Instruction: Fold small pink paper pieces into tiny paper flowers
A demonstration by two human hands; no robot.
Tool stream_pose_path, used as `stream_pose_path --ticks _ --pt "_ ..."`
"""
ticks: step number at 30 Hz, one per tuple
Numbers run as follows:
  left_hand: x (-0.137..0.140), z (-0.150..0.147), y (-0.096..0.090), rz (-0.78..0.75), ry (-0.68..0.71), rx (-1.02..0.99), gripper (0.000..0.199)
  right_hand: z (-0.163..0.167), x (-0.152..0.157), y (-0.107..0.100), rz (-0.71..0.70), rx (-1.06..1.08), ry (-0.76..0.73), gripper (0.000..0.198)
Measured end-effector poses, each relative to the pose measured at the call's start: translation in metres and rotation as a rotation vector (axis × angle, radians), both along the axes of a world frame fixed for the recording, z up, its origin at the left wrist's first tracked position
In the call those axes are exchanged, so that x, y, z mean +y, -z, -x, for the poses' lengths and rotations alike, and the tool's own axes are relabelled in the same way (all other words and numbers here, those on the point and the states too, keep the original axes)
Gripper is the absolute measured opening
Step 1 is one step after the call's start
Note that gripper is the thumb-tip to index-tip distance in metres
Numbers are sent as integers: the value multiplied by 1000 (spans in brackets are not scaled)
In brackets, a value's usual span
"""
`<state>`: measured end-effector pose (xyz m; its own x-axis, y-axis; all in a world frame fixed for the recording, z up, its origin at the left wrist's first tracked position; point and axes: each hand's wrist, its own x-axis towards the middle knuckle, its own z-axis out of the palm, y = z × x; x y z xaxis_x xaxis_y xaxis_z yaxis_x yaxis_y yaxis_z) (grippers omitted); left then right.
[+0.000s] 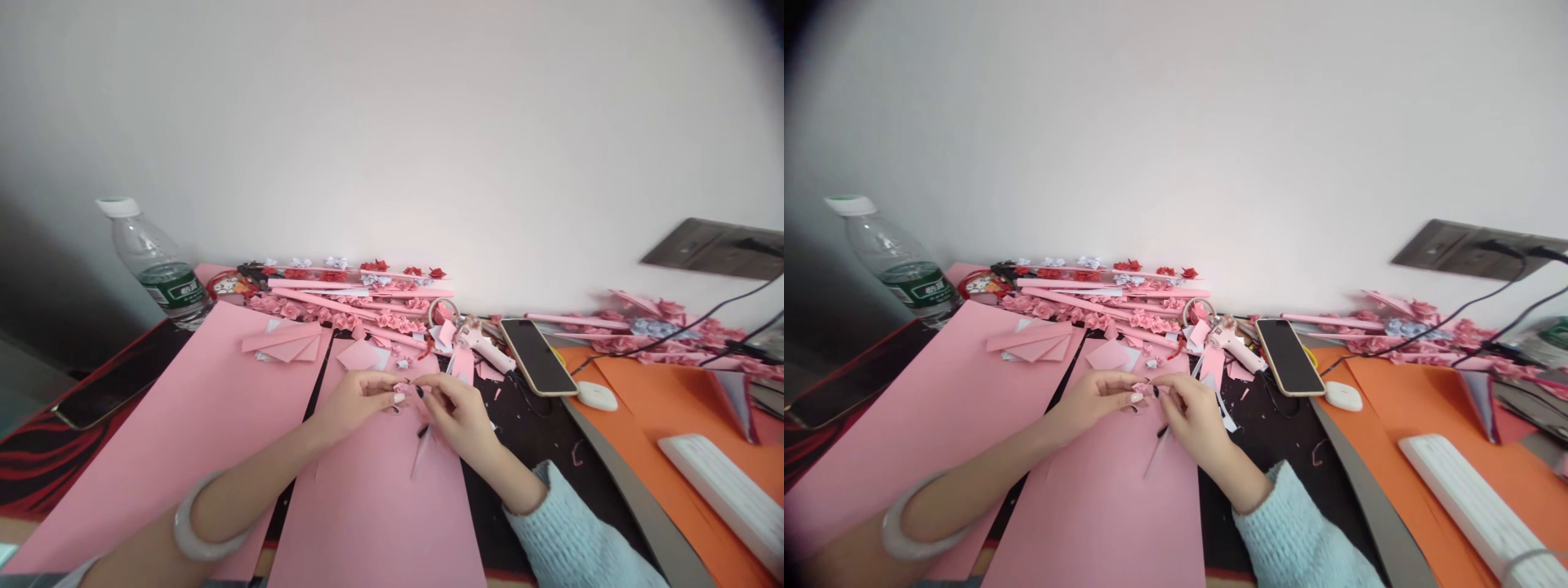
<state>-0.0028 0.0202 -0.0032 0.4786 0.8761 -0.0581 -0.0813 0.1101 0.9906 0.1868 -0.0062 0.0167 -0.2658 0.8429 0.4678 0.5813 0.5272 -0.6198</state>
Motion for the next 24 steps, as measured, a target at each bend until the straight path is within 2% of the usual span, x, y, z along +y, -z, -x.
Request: stream_pose_path --ticks 13,24 --pt "-4 0 -9 102 24 -27 38 -1 1 2 2 -8 33 19" --pt "-1 -2 4 37 -65 49 29 0 0 3 30 -15 21 19"
